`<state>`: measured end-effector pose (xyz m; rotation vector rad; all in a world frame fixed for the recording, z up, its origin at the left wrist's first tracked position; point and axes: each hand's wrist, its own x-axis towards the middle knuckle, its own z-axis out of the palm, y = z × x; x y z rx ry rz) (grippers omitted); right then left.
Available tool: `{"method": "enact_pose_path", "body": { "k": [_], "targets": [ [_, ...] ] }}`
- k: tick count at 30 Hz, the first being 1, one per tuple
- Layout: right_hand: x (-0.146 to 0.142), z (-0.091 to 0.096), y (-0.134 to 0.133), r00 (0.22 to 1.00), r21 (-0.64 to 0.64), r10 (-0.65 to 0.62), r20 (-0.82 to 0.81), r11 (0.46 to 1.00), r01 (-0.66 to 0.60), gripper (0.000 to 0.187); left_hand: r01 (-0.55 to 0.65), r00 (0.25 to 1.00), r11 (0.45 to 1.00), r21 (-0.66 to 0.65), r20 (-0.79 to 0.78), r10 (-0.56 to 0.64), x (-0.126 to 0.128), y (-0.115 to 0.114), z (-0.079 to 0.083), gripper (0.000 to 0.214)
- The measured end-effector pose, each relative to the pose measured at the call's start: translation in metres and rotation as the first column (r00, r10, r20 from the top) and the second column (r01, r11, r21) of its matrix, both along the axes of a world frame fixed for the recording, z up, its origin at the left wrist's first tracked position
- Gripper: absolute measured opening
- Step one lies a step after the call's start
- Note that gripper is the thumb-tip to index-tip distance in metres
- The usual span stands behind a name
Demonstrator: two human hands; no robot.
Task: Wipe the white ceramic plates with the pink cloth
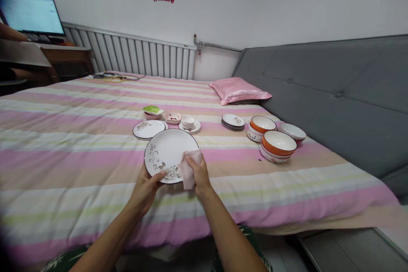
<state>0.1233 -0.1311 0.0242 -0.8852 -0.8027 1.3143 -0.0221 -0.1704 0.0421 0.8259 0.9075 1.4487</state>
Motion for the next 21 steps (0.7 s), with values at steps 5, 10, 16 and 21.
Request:
{"method": "enact_pose_path", "body": {
  "k": [5,10,16,21],
  "targets": [
    [-0.015,0.004,-0.011,0.986,-0.021,0.085,-0.145,0.996,-0.089,0.046,-0.063,0.998,0.998,0.007,0.021,0.062,-0.001,0.004,0.001,0.079],
    [-0.024,0.002,-0.014,0.981,-0.117,0.063,-0.185,0.989,-0.086,0.044,-0.066,0.998,0.996,0.058,0.011,0.065,0.001,0.004,-0.002,0.078],
    [-0.020,0.002,-0.011,0.961,-0.226,0.045,-0.271,0.968,-0.109,0.041,-0.004,0.999,0.994,0.106,-0.038,0.008,0.004,0.001,-0.005,0.076],
    [-0.012,0.010,-0.011,0.957,-0.194,0.068,-0.283,0.973,-0.126,0.040,0.044,0.996,0.995,0.090,-0.080,-0.037,-0.002,0.002,-0.001,0.077]
  ]
}}
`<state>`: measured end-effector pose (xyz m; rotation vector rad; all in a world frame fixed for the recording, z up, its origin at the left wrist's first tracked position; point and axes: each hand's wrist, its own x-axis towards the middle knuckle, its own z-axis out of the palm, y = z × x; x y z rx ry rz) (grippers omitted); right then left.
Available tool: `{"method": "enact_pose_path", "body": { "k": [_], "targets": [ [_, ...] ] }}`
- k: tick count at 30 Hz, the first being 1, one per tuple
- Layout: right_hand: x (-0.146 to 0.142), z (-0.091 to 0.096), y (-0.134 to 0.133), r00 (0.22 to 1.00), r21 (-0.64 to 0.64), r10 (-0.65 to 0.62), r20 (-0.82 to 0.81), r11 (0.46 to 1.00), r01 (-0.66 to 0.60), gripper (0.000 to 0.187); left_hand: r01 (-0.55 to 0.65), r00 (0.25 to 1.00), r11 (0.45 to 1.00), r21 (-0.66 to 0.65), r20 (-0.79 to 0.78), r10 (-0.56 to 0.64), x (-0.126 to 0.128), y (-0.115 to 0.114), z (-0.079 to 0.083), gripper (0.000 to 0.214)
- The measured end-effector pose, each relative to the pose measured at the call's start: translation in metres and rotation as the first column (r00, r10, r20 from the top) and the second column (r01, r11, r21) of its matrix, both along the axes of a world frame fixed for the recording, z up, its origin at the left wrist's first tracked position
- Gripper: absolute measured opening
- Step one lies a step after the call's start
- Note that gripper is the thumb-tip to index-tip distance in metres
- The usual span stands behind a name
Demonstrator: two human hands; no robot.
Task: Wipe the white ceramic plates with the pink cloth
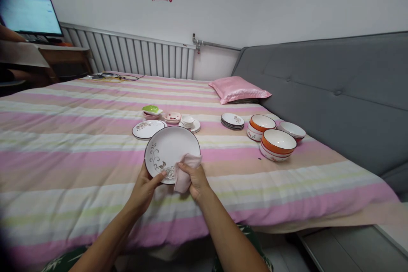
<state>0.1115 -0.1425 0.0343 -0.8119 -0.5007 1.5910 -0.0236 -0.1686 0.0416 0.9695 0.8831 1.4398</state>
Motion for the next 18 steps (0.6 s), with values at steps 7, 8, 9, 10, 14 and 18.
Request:
{"method": "enact_pose_path", "body": {
  "k": [7,8,9,10,14,18],
  "targets": [
    [0.009,0.003,0.000,0.996,0.082,0.037,0.078,0.996,-0.043,0.040,0.053,0.995,0.998,-0.020,-0.080,-0.054,-0.018,0.004,0.011,0.075],
    [0.010,0.002,0.000,0.995,0.096,0.051,0.088,0.994,-0.060,0.041,0.055,0.994,0.998,-0.017,-0.089,-0.057,-0.021,0.005,0.012,0.073],
    [0.012,0.001,0.000,0.993,0.107,0.067,0.100,0.991,-0.077,0.042,0.056,0.994,0.998,-0.015,-0.097,-0.057,-0.023,0.006,0.013,0.071],
    [0.013,0.001,0.000,0.990,0.113,0.081,0.114,0.989,-0.094,0.042,0.054,0.993,0.998,-0.015,-0.105,-0.055,-0.026,0.007,0.014,0.069],
    [0.016,0.001,-0.002,0.970,0.099,0.127,0.206,0.984,-0.150,0.038,0.010,0.989,0.999,-0.036,-0.147,-0.015,-0.035,0.009,0.017,0.063],
    [0.017,0.000,-0.004,0.948,0.113,0.201,0.245,0.966,-0.234,0.039,-0.007,0.979,0.998,-0.061,-0.206,-0.006,-0.045,0.010,0.019,0.054]
  ]
}}
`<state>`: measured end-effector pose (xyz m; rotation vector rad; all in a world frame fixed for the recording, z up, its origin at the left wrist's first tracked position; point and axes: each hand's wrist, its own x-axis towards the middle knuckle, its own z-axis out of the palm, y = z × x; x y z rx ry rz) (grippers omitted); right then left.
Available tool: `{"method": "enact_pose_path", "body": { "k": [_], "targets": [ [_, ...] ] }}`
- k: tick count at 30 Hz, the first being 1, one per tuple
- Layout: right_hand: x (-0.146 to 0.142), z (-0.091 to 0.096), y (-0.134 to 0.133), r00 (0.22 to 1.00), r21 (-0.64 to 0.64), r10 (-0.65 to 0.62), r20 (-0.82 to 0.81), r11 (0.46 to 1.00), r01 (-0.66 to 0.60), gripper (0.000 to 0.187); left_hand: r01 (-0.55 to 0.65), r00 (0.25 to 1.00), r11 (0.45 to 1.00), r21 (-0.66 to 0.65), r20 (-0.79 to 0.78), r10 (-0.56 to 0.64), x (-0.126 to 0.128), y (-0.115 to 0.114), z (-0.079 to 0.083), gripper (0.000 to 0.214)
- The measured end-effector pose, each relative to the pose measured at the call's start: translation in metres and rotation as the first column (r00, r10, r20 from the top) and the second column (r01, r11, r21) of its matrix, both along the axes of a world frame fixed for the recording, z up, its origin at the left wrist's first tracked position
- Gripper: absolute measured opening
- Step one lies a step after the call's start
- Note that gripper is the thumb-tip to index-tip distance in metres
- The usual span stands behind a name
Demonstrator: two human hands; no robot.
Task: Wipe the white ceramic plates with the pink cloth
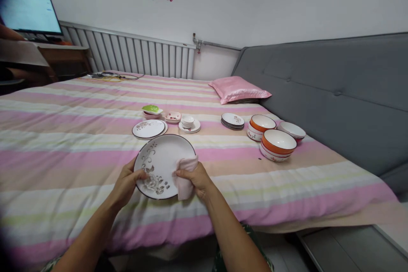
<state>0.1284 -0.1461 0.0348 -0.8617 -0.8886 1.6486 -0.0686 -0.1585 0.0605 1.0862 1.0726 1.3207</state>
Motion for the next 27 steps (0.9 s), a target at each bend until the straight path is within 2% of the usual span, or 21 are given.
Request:
{"method": "enact_pose_path", "body": {
  "k": [4,9,13,17,19,21,24,27],
  "targets": [
    [0.001,-0.002,-0.001,0.996,0.029,0.082,0.019,0.996,-0.083,0.040,0.055,0.998,0.998,-0.035,-0.017,-0.056,-0.009,0.001,0.004,0.059],
    [0.004,-0.001,-0.005,0.979,0.044,0.195,0.067,0.979,-0.198,0.039,0.225,0.974,0.965,-0.138,0.015,-0.225,-0.019,-0.002,0.012,0.063],
    [0.006,-0.001,-0.009,0.956,0.037,0.273,0.108,0.960,-0.278,0.035,0.325,0.944,0.916,-0.234,0.018,-0.330,-0.027,-0.004,0.013,0.055],
    [0.006,-0.004,-0.009,0.943,0.029,0.305,0.131,0.950,-0.311,0.036,0.341,0.937,0.893,-0.293,0.025,-0.349,-0.028,-0.003,0.010,0.043],
    [0.005,-0.005,-0.008,0.951,0.009,0.292,0.105,0.956,-0.295,0.035,0.304,0.951,0.902,-0.307,0.042,-0.306,-0.024,-0.003,0.010,0.035],
    [0.003,-0.006,-0.005,0.962,-0.034,0.266,0.052,0.964,-0.265,0.033,0.225,0.974,0.922,-0.317,0.068,-0.215,-0.019,-0.002,0.011,0.028],
    [0.000,-0.008,0.001,0.987,-0.142,0.145,-0.068,0.978,-0.153,0.037,0.129,0.986,0.943,-0.306,0.138,-0.090,-0.015,0.000,0.013,0.041],
    [-0.002,-0.010,0.008,0.990,-0.216,-0.025,-0.141,0.976,-0.006,0.039,0.149,0.977,0.942,-0.299,0.194,-0.093,-0.008,0.002,0.012,0.052]
  ]
}}
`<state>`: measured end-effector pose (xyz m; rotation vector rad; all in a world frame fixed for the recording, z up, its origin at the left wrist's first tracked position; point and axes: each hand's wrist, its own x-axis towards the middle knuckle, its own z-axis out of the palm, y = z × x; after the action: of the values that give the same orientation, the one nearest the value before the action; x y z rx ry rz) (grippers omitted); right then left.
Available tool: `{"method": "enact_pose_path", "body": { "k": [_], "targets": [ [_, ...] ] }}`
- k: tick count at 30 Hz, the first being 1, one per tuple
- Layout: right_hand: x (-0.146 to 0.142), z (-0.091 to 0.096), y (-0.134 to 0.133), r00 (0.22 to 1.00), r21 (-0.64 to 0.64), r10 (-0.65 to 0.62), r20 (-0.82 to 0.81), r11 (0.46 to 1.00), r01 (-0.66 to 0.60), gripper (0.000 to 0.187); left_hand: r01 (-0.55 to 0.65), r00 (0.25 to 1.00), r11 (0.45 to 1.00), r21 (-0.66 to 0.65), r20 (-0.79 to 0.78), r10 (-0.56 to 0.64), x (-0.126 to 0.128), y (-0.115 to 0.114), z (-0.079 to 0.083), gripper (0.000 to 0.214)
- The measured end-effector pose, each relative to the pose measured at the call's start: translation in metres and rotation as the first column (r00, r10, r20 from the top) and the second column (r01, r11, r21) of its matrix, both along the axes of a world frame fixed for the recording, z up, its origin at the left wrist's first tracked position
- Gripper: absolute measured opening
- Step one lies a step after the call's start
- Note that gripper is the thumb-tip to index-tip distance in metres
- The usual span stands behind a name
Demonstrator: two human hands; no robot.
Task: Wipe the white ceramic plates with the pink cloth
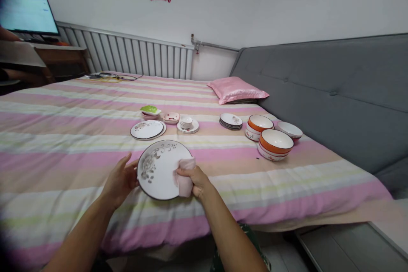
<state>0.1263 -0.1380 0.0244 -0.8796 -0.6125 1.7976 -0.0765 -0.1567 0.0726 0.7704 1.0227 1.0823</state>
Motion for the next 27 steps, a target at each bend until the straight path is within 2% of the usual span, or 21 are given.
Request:
{"method": "enact_pose_path", "body": {
  "k": [4,5,9,11,13,18,20,23,27],
  "targets": [
    [-0.004,-0.002,0.005,0.988,-0.006,-0.153,-0.029,0.988,0.153,0.042,0.083,0.995,0.996,0.005,-0.049,-0.083,0.024,-0.004,-0.010,0.048],
    [-0.006,-0.002,0.005,0.982,-0.002,-0.187,-0.029,0.982,0.187,0.043,0.074,0.995,0.997,0.029,-0.075,-0.071,0.032,-0.006,-0.014,0.045],
    [-0.012,-0.002,0.001,0.962,0.031,-0.272,-0.007,0.962,0.272,0.043,-0.118,0.985,0.986,0.120,-0.109,0.131,0.055,-0.009,-0.029,0.044],
    [-0.014,-0.002,-0.001,0.960,0.059,-0.281,0.013,0.958,0.280,0.041,-0.182,0.978,0.978,0.104,-0.084,0.191,0.058,-0.010,-0.033,0.044],
    [-0.014,0.000,-0.003,0.968,0.096,-0.250,-0.002,0.964,0.249,0.039,-0.197,0.977,0.976,0.096,-0.060,0.203,0.057,-0.011,-0.035,0.044],
    [-0.013,0.006,-0.007,0.978,0.181,-0.133,-0.161,0.970,0.162,0.032,-0.232,0.973,0.966,0.118,0.035,0.230,0.054,-0.012,-0.033,0.042],
    [-0.014,0.006,-0.007,0.978,0.194,-0.121,-0.171,0.969,0.153,0.033,-0.262,0.965,0.957,0.125,0.054,0.257,0.055,-0.011,-0.034,0.041],
    [-0.019,0.002,-0.006,0.982,0.222,-0.163,-0.099,0.958,0.182,0.036,-0.286,0.958,0.947,0.148,0.041,0.283,0.056,-0.011,-0.037,0.041],
    [-0.025,-0.005,-0.006,0.960,0.263,-0.280,-0.013,0.925,0.273,0.040,-0.258,0.966,0.951,0.168,0.016,0.259,0.058,-0.012,-0.039,0.043]
  ]
}}
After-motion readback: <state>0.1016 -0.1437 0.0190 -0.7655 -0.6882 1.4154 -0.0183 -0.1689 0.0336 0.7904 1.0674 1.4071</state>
